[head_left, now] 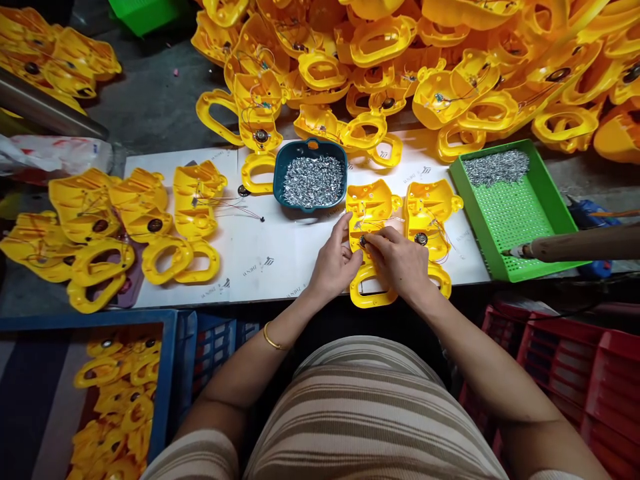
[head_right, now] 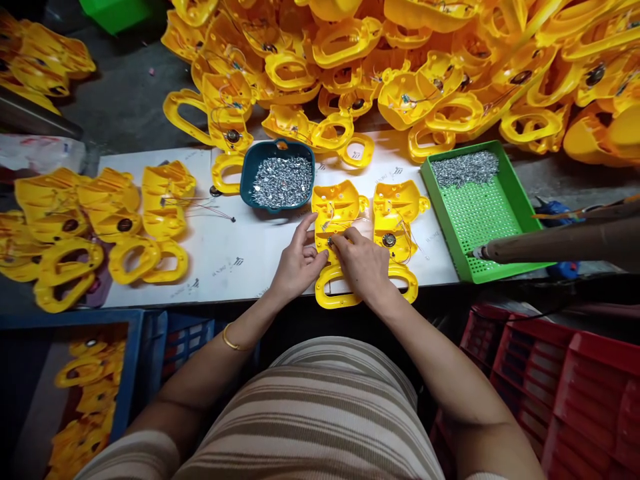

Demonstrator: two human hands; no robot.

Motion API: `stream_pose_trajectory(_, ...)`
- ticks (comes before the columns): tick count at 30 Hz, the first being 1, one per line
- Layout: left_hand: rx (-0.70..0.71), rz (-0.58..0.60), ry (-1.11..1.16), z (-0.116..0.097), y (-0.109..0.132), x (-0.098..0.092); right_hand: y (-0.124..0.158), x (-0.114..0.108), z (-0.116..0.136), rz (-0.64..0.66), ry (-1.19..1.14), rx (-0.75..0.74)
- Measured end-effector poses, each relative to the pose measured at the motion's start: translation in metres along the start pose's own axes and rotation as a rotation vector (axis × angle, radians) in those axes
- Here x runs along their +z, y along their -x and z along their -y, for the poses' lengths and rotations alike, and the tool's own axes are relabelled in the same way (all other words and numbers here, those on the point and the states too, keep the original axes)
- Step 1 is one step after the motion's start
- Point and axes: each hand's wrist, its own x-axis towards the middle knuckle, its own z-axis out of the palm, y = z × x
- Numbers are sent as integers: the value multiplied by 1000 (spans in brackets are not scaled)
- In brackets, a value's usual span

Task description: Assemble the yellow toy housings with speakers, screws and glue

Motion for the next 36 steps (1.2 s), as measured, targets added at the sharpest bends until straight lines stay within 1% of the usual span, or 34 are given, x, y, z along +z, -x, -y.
stream_pose_trajectory(2, 22, -43, -59, -1, -3, 3, -2, -2, -3, 32, -11, -32)
stream_pose_trajectory(5, 71, -80, -132, -4, -8, 5, -2, -2, -9, 38, -34, -41)
stream_pose_trajectory(9, 77, -56, -146, -6, -12, 5, -1, -4, -11, 63, -22, -39)
stream_pose_trajectory(15, 77, -38, -140, -4, -18, 2, -10, -16, 2, 187, 147, -103)
stream_pose_trajectory(18, 47, -23, -143, -6, -19, -2, -12, -20, 2, 223, 133, -142)
stream_pose_trajectory(19, 32, -16, -141, -7, -17, -3, -11, -21, -2, 198, 94, -162)
stream_pose_trajectory(20, 17, -9, -139, -8, -15, -5, -8, -22, -8, 136, 32, -174)
stream_pose_trajectory(21, 3, -4, -135, -8, -12, -7, -5, -23, -16, 37, -41, -170)
stream_pose_trajectory(23, -21, 0, -117, -8, -4, -11, 5, -26, -34, -209, -162, -101)
stream_pose_trajectory(24, -31, 0, -104, -8, -1, -12, 10, -27, -41, -299, -174, -50)
stream_pose_trajectory(25, -41, -1, -92, -7, 2, -13, 16, -29, -47, -334, -155, -11)
stream_pose_trajectory(26, -49, -4, -84, -7, 5, -13, 21, -30, -50, -305, -116, 4)
stream_pose_trajectory(27, -54, -11, -80, -7, 7, -13, 25, -32, -51, -224, -69, 4)
stream_pose_trajectory(30, -50, -24, -78, -6, 8, -11, 33, -34, -40, 106, 48, -11)
stream_pose_trajectory(31, -44, -25, -78, -7, 8, -10, 34, -33, -35, 188, 78, -8)
stream_pose_trajectory(32, -38, -24, -78, -7, 8, -9, 34, -33, -30, 240, 104, -1)
stream_pose_trajectory(33, -35, -23, -79, -7, 8, -9, 33, -32, -27, 265, 120, 6)
stream_pose_trajectory(35, -34, -26, -82, -7, 7, -7, 31, -30, -26, 261, 103, 21)
stream_pose_trajectory(36, -35, -28, -83, -7, 6, -6, 29, -29, -28, 241, 54, 27)
